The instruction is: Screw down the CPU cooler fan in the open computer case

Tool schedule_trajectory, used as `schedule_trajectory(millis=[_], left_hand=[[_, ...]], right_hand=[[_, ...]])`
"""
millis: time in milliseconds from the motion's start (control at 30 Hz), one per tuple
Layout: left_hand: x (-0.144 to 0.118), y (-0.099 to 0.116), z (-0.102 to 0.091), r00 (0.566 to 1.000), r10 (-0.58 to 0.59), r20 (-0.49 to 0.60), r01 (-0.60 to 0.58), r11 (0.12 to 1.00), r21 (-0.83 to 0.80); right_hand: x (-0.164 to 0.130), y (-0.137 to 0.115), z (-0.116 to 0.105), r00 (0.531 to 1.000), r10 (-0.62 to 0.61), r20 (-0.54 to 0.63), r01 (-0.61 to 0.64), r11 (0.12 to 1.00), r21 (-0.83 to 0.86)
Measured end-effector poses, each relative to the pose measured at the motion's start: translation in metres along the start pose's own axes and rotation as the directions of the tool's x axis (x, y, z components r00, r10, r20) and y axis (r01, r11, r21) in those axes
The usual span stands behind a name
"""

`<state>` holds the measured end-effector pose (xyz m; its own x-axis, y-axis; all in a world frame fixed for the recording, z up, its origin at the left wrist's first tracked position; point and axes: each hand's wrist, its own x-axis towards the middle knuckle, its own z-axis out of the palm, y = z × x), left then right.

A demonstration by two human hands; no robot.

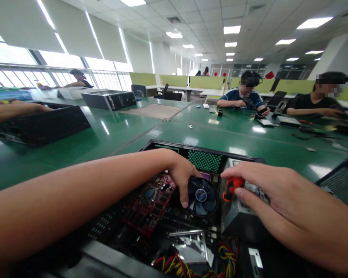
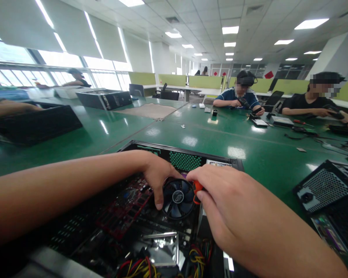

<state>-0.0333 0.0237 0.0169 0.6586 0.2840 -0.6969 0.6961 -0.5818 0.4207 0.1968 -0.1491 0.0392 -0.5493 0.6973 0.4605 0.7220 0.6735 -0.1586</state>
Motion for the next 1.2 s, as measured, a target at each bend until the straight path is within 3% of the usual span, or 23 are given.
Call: schedule_trajectory(millis=[233, 1000, 1200], left_hand=[[0.003, -0.011, 0.003, 0.999, 0.037, 0.004, -0.037, 0.999, -0.031], [0.003, -0.008, 0.004, 0.999, 0.033, 0.007, -0.033, 0.999, -0.02], [0.003, -0.007, 0.004, 1.0, 0.027, 0.006, -0.027, 0.999, -0.019]], right_hand=[[0.001, 0.004, 0.003, 0.999, -0.004, -0.053, 0.004, 1.0, -0.004], [0.006, 0.008, 0.007, 0.997, 0.071, -0.01, -0.07, 0.994, 0.087], [0.008, 0.005, 0.011, 0.999, 0.016, -0.044, -0.012, 0.995, 0.097]])
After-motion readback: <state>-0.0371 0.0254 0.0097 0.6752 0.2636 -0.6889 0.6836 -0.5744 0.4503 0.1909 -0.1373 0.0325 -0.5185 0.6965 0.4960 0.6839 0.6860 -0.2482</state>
